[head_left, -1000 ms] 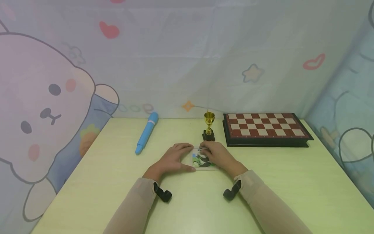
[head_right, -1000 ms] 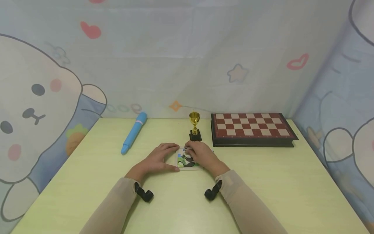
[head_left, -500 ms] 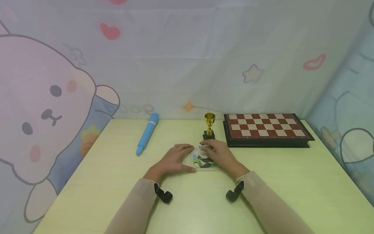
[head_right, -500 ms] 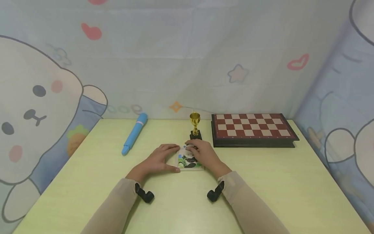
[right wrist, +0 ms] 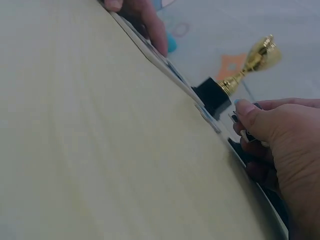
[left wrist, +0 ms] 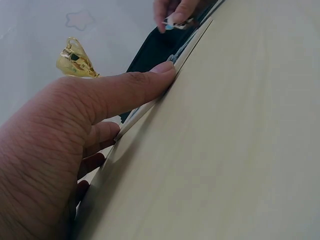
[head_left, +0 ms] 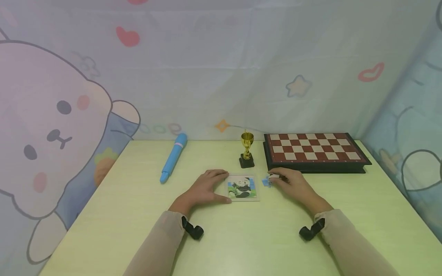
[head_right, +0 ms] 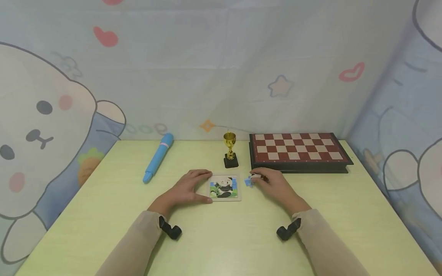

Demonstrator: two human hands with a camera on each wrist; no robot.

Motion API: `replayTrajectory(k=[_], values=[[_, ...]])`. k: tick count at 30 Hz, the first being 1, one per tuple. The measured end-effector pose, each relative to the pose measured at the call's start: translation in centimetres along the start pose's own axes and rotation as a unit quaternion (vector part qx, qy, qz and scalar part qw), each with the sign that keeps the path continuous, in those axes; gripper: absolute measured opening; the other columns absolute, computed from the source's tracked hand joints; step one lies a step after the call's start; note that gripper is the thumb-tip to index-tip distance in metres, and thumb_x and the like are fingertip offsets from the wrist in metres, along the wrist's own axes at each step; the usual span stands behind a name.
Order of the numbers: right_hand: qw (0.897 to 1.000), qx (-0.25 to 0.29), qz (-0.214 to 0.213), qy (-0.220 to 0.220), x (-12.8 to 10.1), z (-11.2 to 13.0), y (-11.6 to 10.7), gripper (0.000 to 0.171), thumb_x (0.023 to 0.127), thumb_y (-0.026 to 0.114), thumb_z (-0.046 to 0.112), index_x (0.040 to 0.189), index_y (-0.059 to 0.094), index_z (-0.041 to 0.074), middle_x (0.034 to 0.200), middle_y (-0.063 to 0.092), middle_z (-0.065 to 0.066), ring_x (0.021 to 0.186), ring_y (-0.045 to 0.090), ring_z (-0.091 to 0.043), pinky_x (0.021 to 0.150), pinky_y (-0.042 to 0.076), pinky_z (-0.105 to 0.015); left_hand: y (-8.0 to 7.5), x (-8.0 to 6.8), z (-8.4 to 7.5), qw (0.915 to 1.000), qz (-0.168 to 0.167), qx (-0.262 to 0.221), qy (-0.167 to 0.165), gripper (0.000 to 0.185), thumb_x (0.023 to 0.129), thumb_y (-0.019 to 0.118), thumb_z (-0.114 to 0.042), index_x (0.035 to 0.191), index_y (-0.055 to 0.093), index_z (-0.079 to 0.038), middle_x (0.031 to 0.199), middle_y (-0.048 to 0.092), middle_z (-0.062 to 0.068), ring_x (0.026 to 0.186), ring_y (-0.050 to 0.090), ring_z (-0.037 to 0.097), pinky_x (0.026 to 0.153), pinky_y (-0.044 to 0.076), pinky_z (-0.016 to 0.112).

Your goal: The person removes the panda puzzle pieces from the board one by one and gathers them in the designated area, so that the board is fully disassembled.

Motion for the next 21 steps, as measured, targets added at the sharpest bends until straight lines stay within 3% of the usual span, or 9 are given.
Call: replayTrajectory(k=[4, 7, 16, 21], values=[[0.999, -0.022, 0.000, 0.024, -1.2, -2.2, -1.7, 0.024, 0.097, 0.068, 0.032, 0.117, 0.072, 0.020, 0.102, 0.070, 0.006, 0.083, 0.058, -0.015, 0.076, 0.050, -0.037, -0.1, 0.0, -0.1, 1.0000, -0.005, 0.000, 0.004, 0.099, 0.075, 0.071, -0.074, 0.155, 0.042, -0.022, 0.156, 0.039, -0.005, 0.145, 0.031, 0.020, 0.117, 0.026, 0.047], [0.999, -0.026, 0.009, 0.023, -1.7, -3.1, -2.2, 0.021, 0.097, 0.069, 0.030, 0.115, 0.073, 0.020, 0.104, 0.071, 0.005, 0.087, 0.059, -0.014, 0.079, 0.051, -0.038, -0.1, 0.0, -0.1, 1.0000, -0.006, 0.001, 0.004, 0.099, 0.075, 0.071, -0.074, 0.155, 0.042, -0.021, 0.156, 0.039, -0.005, 0.145, 0.031, 0.021, 0.117, 0.026, 0.048], [0.999, -0.028, 0.022, -0.024, -1.8, -2.8, -2.2, 0.019, 0.096, 0.071, 0.025, 0.113, 0.076, 0.018, 0.106, 0.065, 0.006, 0.084, 0.055, -0.011, 0.074, 0.049, -0.034, -0.1, 0.0, -0.2, 1.0000, -0.007, 0.002, 0.002, 0.099, 0.076, 0.070, -0.074, 0.155, 0.042, -0.022, 0.156, 0.039, -0.005, 0.145, 0.031, 0.021, 0.117, 0.025, 0.047], [0.999, -0.026, 0.020, -0.025, -1.8, -2.5, -2.2, 0.019, 0.095, 0.072, 0.023, 0.111, 0.077, 0.015, 0.105, 0.064, 0.004, 0.085, 0.056, -0.011, 0.073, 0.049, -0.033, 0.0, 0.0, 0.0, 1.0000, -0.004, 0.005, -0.001, 0.101, 0.075, 0.069, -0.075, 0.156, 0.041, -0.022, 0.157, 0.038, -0.005, 0.145, 0.031, 0.020, 0.117, 0.025, 0.046]])
Point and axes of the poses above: each hand's wrist, its own x-axis towards the middle knuckle, its own y-axis out of the palm, z = x × y, the point moved 8 cm from there along x, towards the middle knuckle
